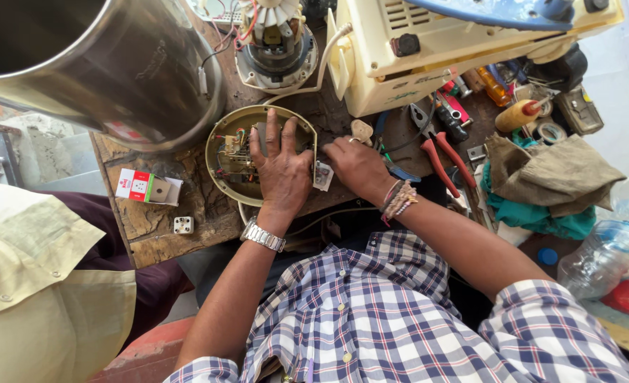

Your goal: The person works on the internal wiring of a disassembled appliance, using a screwdriver and pliers to connect wires to a socket and secure components inside a circular housing. A second person hands over a socket part during the process.

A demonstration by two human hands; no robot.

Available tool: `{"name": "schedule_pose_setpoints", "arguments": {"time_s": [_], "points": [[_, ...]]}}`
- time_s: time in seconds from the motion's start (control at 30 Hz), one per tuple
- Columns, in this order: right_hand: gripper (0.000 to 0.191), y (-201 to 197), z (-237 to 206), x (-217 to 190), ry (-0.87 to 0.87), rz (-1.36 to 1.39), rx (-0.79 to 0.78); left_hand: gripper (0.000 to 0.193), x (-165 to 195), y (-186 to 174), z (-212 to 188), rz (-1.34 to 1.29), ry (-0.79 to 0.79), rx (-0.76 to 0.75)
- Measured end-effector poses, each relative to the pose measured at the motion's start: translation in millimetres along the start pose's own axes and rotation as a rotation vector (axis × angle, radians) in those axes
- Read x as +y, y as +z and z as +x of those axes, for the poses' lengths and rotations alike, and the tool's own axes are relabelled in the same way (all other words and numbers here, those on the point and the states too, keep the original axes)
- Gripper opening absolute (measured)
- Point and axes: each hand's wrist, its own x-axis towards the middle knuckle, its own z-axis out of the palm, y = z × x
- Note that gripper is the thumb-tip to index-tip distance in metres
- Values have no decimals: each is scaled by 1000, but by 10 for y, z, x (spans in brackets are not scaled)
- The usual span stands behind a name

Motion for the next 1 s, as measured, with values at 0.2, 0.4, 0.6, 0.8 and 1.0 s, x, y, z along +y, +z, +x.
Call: {"name": "schedule_pose_setpoints", "arguments": {"time_s": [0.2,0.4,0.6,0.8,1.0], "points": [[20,-126,77,-1,-303,-127,90,10,-3,-3,14,4,6,25],[16,80,58,78,-122,40,-84,10,-2,13,10,-18,19,19],[19,193,225,156,368,384,-325,12,4,-11,45,-66,14,7],[25,-275,-282,-116,356,10,-96,11,20,-67,58,-85,28,-5],[37,-645,-880,44,477,-66,84,7,-36,-82,3,-114,42,-26]]}}
